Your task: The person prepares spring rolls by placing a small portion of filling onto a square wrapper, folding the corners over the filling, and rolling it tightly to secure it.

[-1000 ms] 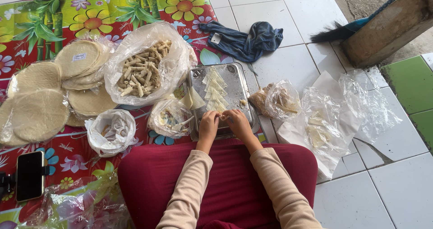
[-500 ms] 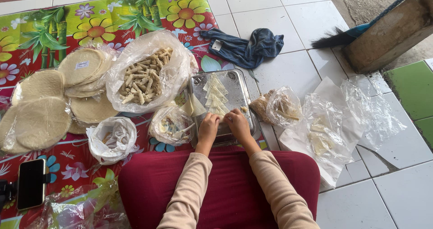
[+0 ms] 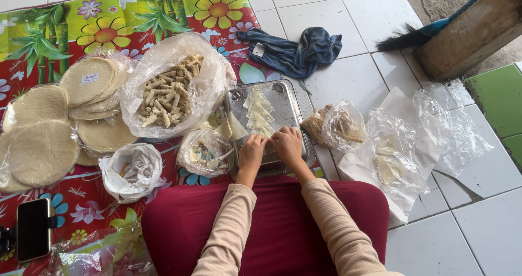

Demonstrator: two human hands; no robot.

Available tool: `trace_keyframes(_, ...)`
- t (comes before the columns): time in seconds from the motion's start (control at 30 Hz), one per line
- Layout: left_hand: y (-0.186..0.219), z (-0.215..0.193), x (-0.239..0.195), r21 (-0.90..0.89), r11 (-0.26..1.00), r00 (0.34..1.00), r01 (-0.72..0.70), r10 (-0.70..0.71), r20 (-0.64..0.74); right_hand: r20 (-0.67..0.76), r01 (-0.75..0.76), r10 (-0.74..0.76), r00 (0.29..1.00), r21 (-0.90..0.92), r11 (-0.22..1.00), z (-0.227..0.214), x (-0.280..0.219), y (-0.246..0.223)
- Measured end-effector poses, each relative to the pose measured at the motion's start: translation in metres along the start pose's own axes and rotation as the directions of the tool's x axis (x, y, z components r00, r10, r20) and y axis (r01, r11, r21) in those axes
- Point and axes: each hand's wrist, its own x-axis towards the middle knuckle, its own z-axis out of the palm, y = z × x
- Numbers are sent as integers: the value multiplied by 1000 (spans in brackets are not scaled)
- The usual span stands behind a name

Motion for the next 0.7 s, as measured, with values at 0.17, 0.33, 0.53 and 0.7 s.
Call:
trace_keyframes(0.17, 8, -8, 6, -1, 995, 993, -98, 98, -68, 0, 138, -138, 990, 32, 990, 1, 1, 1)
trace_keyframes(0.33, 1, -1, 6, 88, 990, 993, -106, 111, -48, 80, 334, -331, 940, -30, 942, -5, -3, 2)
trace_keyframes(0.53, 5, -14, 6, 91, 984, 987, -156, 160, -30, 50, 221, -223, 973, 43, 974, 2, 4, 4)
trace_keyframes(0.7, 4, -11, 11, 181, 967, 981, -177, 188, -49, -8, 242, -244, 970, 162, 957, 5, 4, 7)
